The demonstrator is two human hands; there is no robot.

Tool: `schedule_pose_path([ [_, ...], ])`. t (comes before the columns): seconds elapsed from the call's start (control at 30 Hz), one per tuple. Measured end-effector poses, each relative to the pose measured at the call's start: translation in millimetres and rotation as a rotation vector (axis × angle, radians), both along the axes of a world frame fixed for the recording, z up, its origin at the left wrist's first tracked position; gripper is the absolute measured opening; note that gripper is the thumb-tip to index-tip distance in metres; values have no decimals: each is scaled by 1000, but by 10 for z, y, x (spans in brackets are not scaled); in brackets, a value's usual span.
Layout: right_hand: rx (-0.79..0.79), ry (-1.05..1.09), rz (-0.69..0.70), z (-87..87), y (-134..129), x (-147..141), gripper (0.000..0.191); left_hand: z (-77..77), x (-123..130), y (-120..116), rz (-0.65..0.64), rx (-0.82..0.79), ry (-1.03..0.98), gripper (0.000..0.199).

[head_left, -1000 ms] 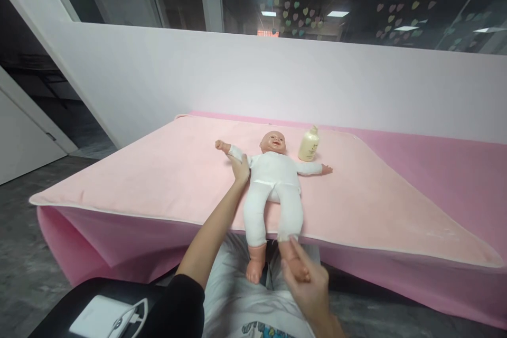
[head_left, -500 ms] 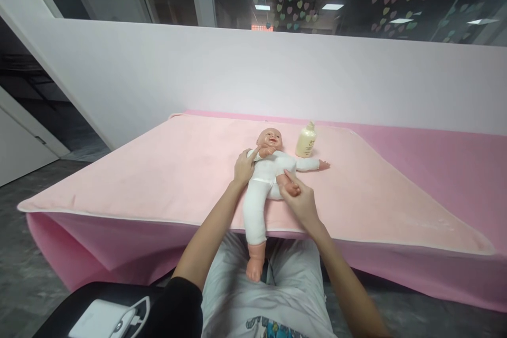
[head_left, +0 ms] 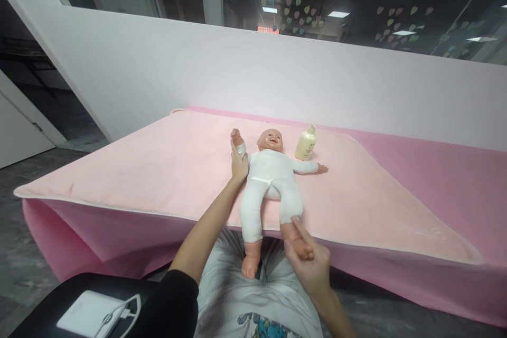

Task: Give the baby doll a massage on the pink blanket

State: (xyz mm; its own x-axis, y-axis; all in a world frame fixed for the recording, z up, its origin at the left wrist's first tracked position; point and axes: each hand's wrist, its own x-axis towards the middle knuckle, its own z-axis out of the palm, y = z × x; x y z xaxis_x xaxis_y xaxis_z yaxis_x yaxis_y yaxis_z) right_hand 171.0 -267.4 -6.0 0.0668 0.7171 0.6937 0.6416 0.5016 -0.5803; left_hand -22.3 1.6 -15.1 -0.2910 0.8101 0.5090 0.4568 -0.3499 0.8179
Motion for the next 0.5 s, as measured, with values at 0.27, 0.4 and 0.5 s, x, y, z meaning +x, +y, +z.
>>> schedule_pose_path([
  [0.27, -211, 286, 57, 538, 1216, 64, 54, 56, 27, -132, -49, -74, 436, 67],
  [0.4, -302, 411, 68, 454, 1558, 24, 62, 35, 15, -129, -112, -10, 537, 64],
  [0.5, -280, 385, 91, 391, 1520, 17, 61, 19, 8, -111, -104, -5, 522, 66],
])
